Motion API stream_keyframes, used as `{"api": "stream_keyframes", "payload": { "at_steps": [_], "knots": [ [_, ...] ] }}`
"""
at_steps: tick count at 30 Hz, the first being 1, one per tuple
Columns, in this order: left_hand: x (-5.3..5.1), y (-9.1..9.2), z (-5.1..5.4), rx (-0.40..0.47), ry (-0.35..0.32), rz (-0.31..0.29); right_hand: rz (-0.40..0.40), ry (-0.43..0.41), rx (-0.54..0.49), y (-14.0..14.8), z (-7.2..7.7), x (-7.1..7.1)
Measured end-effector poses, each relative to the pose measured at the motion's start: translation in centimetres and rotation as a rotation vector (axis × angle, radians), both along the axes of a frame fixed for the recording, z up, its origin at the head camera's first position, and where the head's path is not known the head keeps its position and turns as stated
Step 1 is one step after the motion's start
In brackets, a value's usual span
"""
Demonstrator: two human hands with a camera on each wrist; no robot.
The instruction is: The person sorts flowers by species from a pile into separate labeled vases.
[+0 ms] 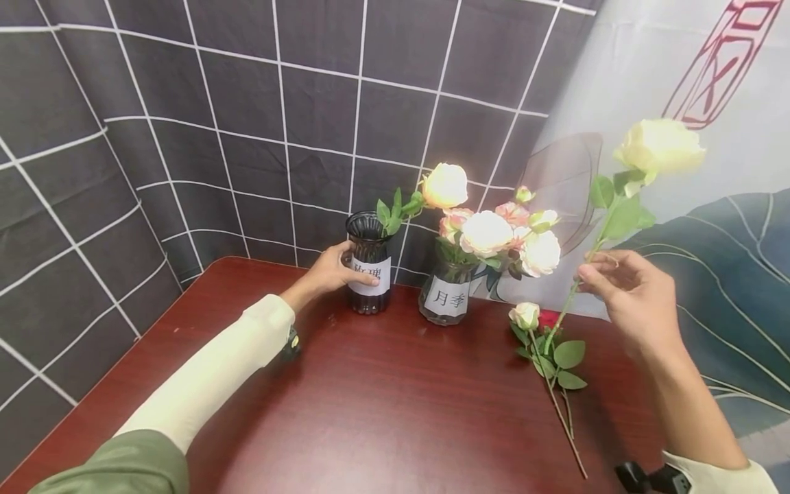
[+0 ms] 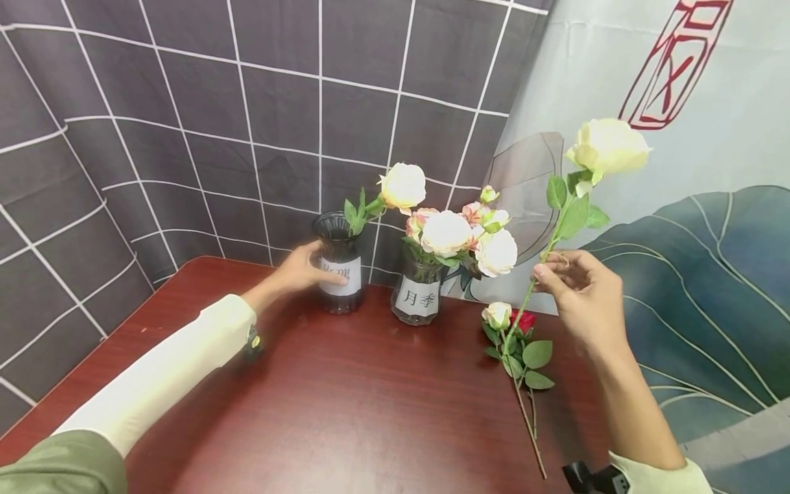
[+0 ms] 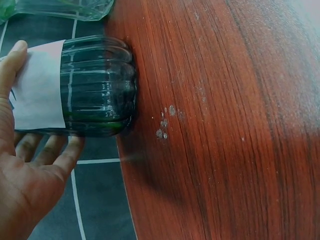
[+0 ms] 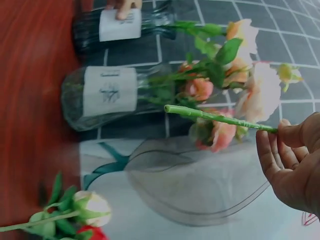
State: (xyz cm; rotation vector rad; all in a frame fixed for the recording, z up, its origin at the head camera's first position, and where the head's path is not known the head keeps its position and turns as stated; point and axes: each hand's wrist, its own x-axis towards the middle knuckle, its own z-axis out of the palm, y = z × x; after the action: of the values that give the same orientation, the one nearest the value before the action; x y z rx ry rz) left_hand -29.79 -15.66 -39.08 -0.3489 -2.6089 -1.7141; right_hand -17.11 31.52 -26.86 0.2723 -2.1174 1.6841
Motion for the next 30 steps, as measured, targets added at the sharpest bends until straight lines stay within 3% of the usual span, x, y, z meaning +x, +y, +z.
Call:
{"api": "stream_keyframes", "payload": {
  "at_steps": [4,6,11,14,18,22,30],
  "knots": [
    [0.0,0.0,0.1,-0.003,0.004,0.001,-0.070,0.018,0.108,-0.8,1.6,0.0],
    [-0.1,0.0,0.1,-0.004,0.003,0.001,-0.079,0.025,0.104,-1.2,2.3,-0.1],
    [-0.2,-0.1,-0.1,-0.005,-0.003,-0.002,0.025,0.061,-0.069,-2.2,3.2,-0.4],
    [-0.2,-0.1,-0.1,-0.006,0.000,-0.006,0.037,0.069,-0.055,-2.6,3.8,-0.4],
    [-0.1,-0.1,-0.1,-0.007,0.003,-0.004,-0.042,0.067,0.107,-3.2,4.8,-0.3],
    [0.0,-0.2,0.0,-0.009,0.005,0.001,-0.089,0.100,0.200,-3.9,5.6,-0.3],
    [0.0,-0.1,-0.1,-0.019,-0.003,-0.001,0.029,0.171,0.042,-5.8,6.8,-0.2]
  ]
}}
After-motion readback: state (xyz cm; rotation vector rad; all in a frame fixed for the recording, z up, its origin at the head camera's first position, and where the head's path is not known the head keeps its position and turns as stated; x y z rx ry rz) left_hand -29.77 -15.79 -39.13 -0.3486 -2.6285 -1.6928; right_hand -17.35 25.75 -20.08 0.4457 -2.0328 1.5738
